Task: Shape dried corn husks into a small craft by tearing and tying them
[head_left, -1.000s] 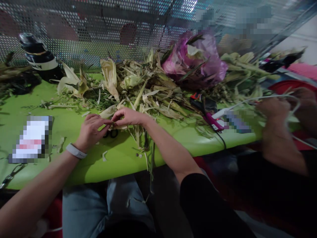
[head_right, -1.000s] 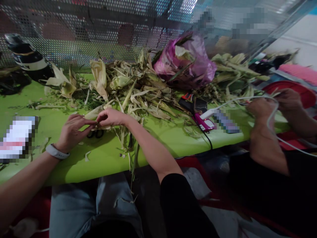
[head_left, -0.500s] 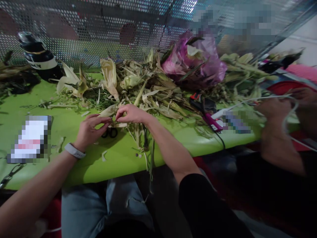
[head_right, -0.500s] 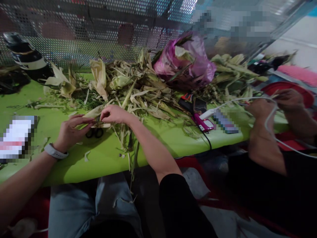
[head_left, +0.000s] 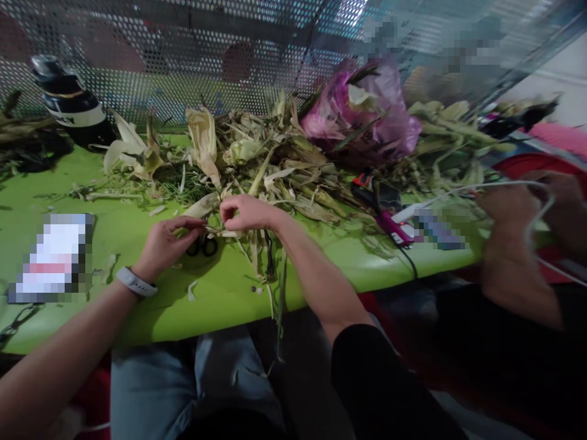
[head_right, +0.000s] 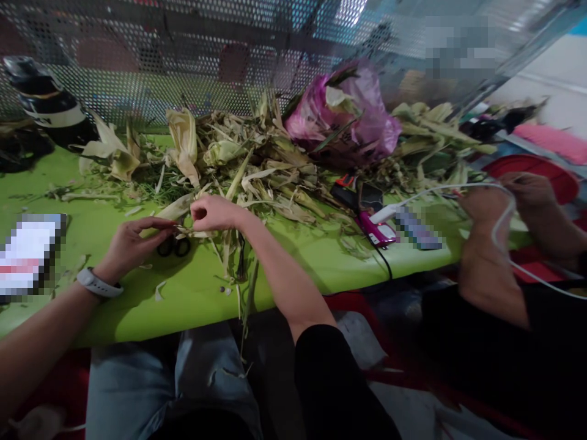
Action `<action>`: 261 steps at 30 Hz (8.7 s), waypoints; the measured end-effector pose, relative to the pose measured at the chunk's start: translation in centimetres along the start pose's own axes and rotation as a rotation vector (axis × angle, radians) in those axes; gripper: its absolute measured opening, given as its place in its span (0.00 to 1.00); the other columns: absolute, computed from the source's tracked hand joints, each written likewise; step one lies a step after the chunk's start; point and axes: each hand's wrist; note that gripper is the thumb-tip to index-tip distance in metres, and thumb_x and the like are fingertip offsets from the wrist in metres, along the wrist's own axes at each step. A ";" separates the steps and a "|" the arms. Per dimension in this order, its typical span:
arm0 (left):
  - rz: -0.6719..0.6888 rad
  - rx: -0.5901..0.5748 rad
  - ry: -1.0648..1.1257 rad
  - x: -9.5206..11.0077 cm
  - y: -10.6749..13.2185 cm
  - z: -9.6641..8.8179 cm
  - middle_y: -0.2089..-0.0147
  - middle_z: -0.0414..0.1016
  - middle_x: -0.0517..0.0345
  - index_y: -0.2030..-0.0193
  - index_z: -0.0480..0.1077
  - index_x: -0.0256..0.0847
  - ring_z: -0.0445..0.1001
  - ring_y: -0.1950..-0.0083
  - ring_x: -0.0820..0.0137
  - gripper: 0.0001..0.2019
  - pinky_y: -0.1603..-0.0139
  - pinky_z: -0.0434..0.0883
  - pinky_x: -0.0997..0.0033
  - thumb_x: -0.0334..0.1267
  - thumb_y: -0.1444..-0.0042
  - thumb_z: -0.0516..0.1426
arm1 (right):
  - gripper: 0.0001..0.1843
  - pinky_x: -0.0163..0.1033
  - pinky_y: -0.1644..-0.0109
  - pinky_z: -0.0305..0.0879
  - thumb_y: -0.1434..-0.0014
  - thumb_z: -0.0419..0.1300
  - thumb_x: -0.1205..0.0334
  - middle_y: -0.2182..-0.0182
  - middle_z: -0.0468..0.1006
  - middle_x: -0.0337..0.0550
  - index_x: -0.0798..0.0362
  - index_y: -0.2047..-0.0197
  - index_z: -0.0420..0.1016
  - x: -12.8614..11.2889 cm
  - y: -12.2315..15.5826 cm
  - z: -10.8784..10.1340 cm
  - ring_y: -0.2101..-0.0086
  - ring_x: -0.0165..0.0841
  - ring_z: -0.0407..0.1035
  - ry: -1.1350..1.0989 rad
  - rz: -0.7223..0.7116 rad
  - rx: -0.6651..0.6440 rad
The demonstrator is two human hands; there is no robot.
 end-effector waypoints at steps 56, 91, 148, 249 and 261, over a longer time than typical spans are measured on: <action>-0.340 -0.111 0.482 0.0 -0.2 0.5 0.81 0.62 0.66 0.73 0.66 0.39 0.58 0.80 0.77 0.09 0.78 0.55 0.76 0.40 0.48 0.60 | 0.13 0.33 0.66 0.62 0.38 0.60 0.55 0.73 0.73 0.37 0.55 0.68 0.66 -0.4 -0.8 3.4 0.71 0.26 0.66 -0.539 -0.069 -0.235; 0.131 -0.044 -0.179 -0.1 0.3 -0.2 0.68 0.77 0.56 0.57 0.67 0.37 0.74 0.69 0.71 0.10 0.67 0.69 0.72 0.36 0.46 0.57 | 0.18 0.36 0.65 0.57 0.35 0.52 0.46 0.74 0.66 0.36 0.52 0.68 0.63 0.1 -1.7 5.2 0.71 0.30 0.61 -0.153 -0.163 0.261; -0.194 -0.062 -0.035 0.0 -0.3 0.6 0.79 0.73 0.57 0.73 0.78 0.36 0.65 0.78 0.74 0.13 0.78 0.61 0.77 0.42 0.47 0.56 | 0.19 0.26 0.83 0.57 0.33 0.55 0.53 0.85 0.72 0.36 0.56 0.72 0.67 -1.1 -2.3 5.9 0.85 0.24 0.66 -0.593 0.271 0.132; -0.368 0.024 0.765 0.6 -0.9 -0.5 0.54 0.76 0.53 0.69 0.67 0.37 0.72 0.64 0.77 0.10 0.75 0.60 0.82 0.37 0.49 0.64 | 0.16 0.40 0.58 0.67 0.40 0.54 0.51 0.78 0.60 0.34 0.49 0.71 0.53 -0.3 -2.0 3.9 0.72 0.30 0.63 -1.120 -0.020 0.251; -0.534 -0.201 0.898 0.3 -0.8 -0.6 0.67 0.75 0.57 0.70 0.70 0.37 0.61 0.79 0.82 0.05 0.78 0.61 0.81 0.33 0.48 0.62 | 0.15 0.31 0.76 0.50 0.43 0.60 0.60 0.84 0.49 0.24 0.50 0.73 0.56 -0.5 -1.3 3.2 0.83 0.21 0.40 -1.151 -0.044 0.176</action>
Point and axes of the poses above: each hand's wrist, its own y-axis away from the middle knuckle, its own z-axis out of the palm, x = y × z
